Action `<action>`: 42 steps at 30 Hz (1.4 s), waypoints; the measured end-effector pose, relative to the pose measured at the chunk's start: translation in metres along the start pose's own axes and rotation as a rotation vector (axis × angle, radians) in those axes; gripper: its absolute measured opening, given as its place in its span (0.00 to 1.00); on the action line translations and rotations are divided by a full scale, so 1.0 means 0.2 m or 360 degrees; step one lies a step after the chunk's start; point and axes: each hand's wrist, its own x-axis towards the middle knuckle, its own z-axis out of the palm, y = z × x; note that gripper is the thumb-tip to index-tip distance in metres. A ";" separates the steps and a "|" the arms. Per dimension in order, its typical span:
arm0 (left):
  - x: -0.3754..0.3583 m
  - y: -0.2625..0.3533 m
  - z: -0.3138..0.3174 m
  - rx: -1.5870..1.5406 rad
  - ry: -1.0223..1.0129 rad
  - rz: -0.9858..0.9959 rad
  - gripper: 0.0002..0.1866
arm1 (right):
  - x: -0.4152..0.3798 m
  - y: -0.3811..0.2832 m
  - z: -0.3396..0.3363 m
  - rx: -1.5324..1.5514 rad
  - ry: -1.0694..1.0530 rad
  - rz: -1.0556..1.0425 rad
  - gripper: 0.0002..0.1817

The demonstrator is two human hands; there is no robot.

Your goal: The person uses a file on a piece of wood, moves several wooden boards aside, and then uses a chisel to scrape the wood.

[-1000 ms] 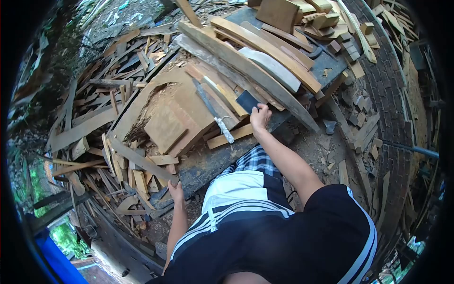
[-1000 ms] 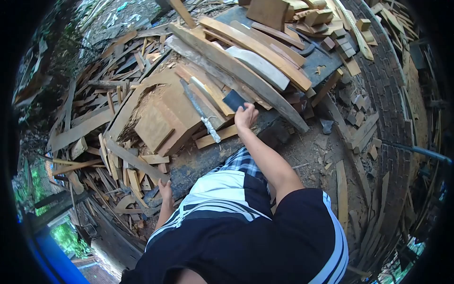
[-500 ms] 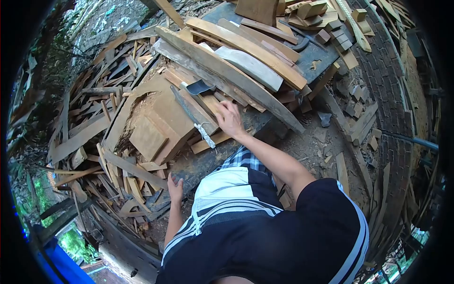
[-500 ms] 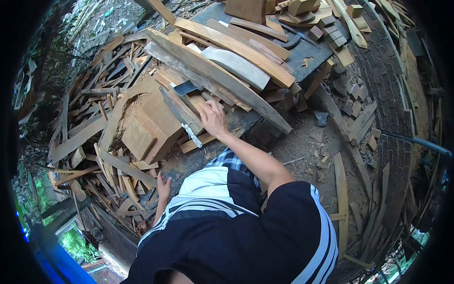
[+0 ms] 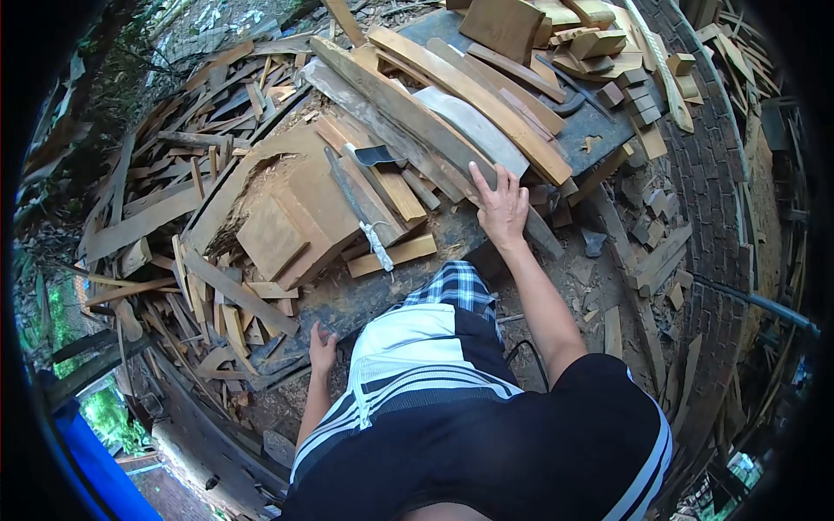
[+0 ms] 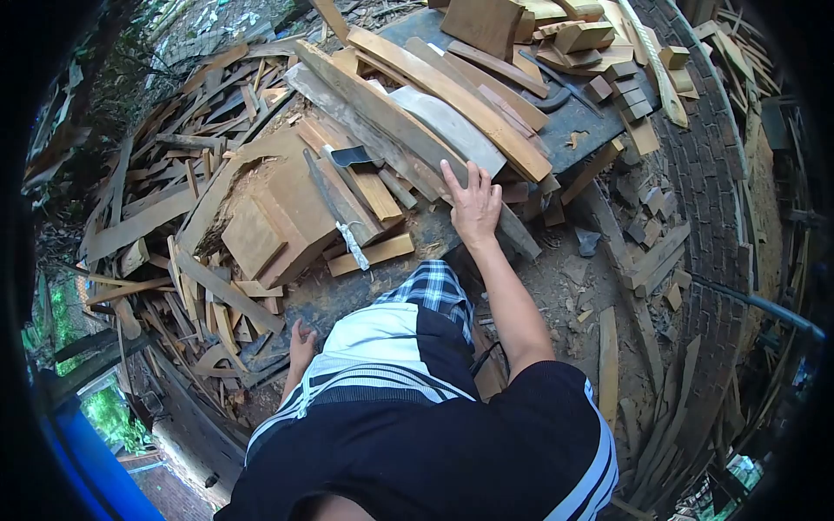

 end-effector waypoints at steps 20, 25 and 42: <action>-0.03 -0.02 0.03 -0.0155 -0.0097 0.0026 0.32 | 0.75 0.51 -0.36 0.0386 -0.0452 -0.0008 0.40; -0.04 -0.12 0.05 -0.0165 -0.0087 0.0017 0.32 | 0.90 0.72 -0.24 0.0649 -0.0513 -0.0207 0.41; 0.25 0.70 0.36 -0.0752 -0.0294 0.0197 0.37 | 0.82 0.72 0.00 0.0947 -0.0797 0.0192 0.41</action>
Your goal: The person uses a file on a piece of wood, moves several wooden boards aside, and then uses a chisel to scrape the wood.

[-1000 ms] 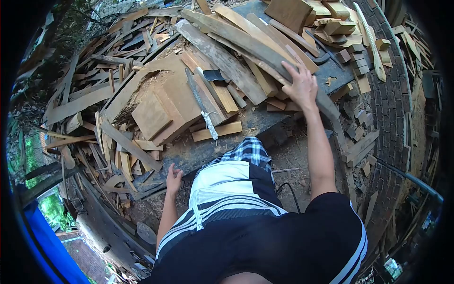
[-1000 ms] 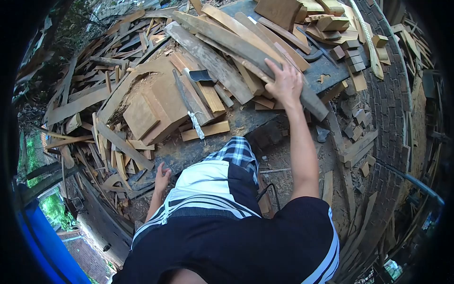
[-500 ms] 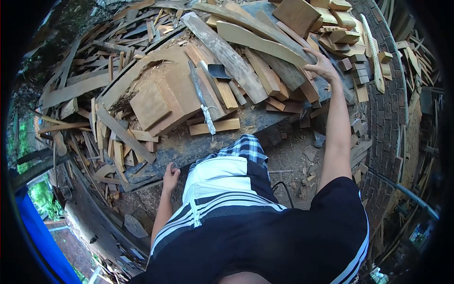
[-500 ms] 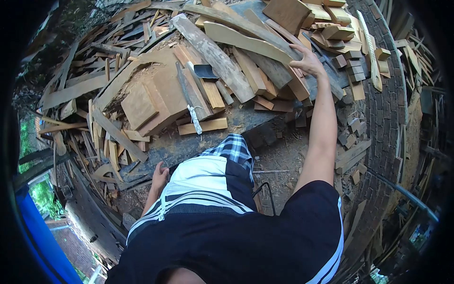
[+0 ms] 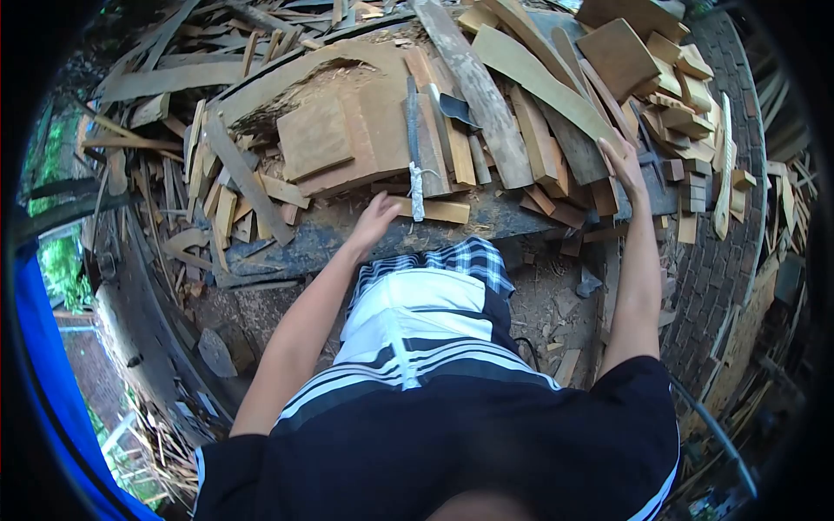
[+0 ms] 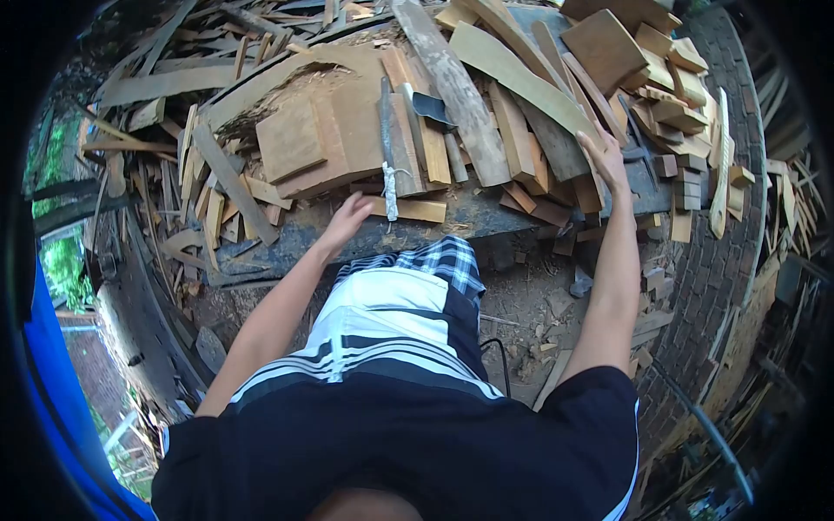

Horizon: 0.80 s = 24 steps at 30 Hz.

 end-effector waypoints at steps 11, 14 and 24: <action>0.14 0.40 0.71 0.0567 0.0747 -0.0017 0.44 | -0.10 -0.01 0.11 -0.0529 0.0263 -0.0308 0.43; 0.12 0.44 0.83 0.0647 0.0544 0.0099 0.43 | -0.05 0.02 0.09 -0.0439 0.0156 -0.0408 0.42; 0.15 0.38 0.82 0.0557 0.0510 0.0511 0.39 | -0.20 -0.24 0.17 -0.0876 0.0263 -0.0317 0.44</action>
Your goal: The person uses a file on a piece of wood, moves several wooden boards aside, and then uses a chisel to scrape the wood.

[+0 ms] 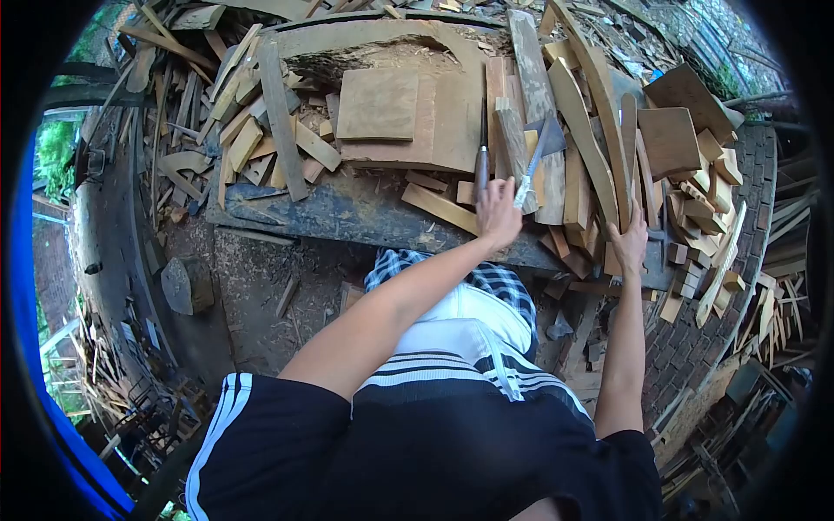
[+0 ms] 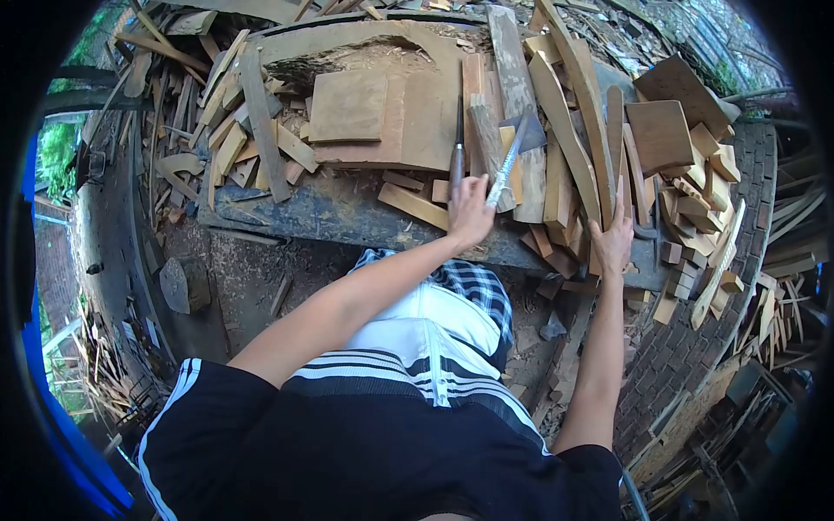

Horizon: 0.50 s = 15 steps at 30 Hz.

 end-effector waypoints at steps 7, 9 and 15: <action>0.12 -0.17 -0.03 -0.0178 0.0312 -0.0952 0.29 | -0.13 -0.20 0.01 -0.0266 0.0226 0.0023 0.41; 0.14 -0.12 -0.12 0.0056 -0.0070 -0.0860 0.26 | -0.18 -0.28 0.03 -0.0324 0.0344 -0.0068 0.42; 0.26 -0.36 -0.08 -0.0098 -0.0194 -0.0677 0.28 | -0.35 -0.56 0.03 -0.0059 0.0209 -0.0258 0.46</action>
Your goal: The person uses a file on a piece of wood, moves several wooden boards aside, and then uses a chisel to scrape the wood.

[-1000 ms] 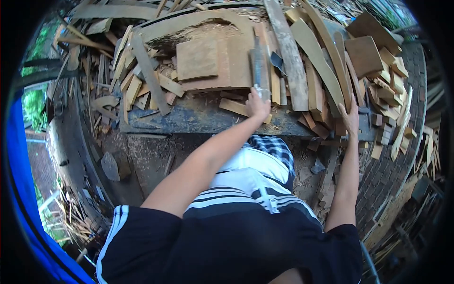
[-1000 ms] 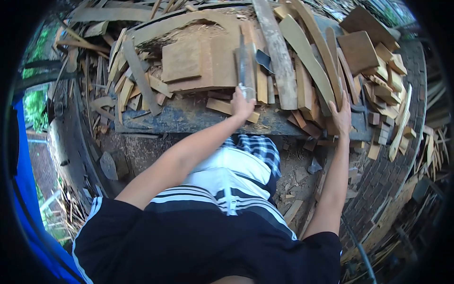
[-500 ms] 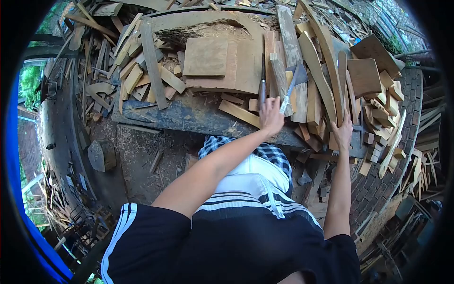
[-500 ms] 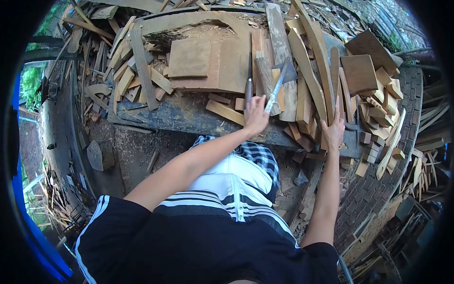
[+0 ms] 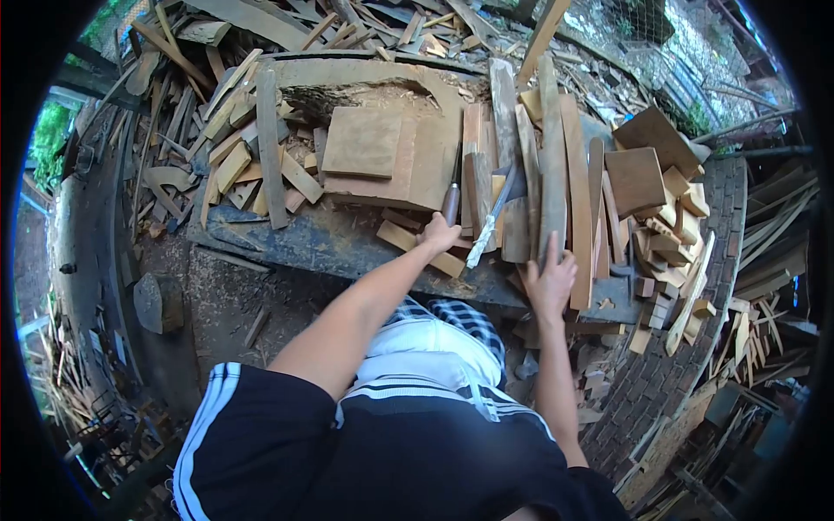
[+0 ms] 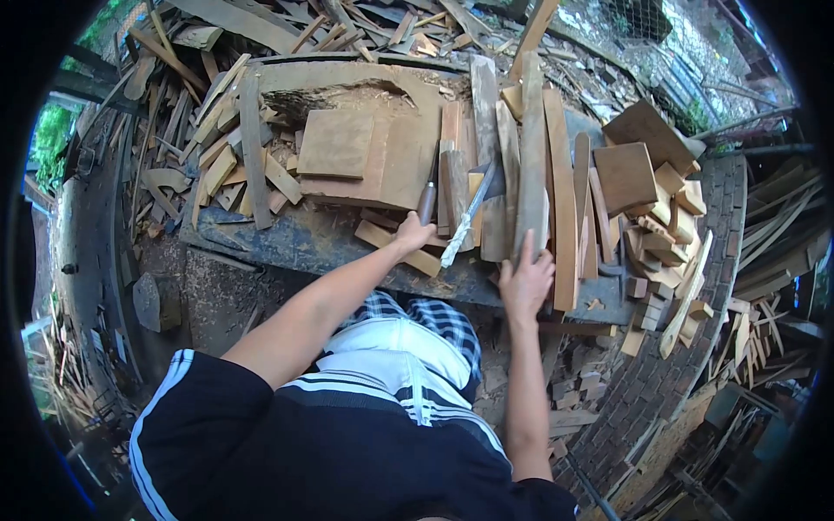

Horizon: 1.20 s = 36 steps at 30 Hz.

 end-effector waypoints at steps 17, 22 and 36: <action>-0.63 -0.04 -0.41 -0.0847 -0.0124 0.0729 0.30 | 0.28 -1.03 0.02 0.1828 -0.0803 0.0015 0.35; -0.47 -0.16 -0.85 0.0018 0.0061 0.1188 0.16 | 0.32 -1.11 0.15 0.1038 -0.0231 -0.0567 0.31; 0.11 0.03 -1.43 0.1151 0.0295 0.0684 0.78 | 0.12 -1.18 0.06 0.0222 -0.0468 -0.0689 0.29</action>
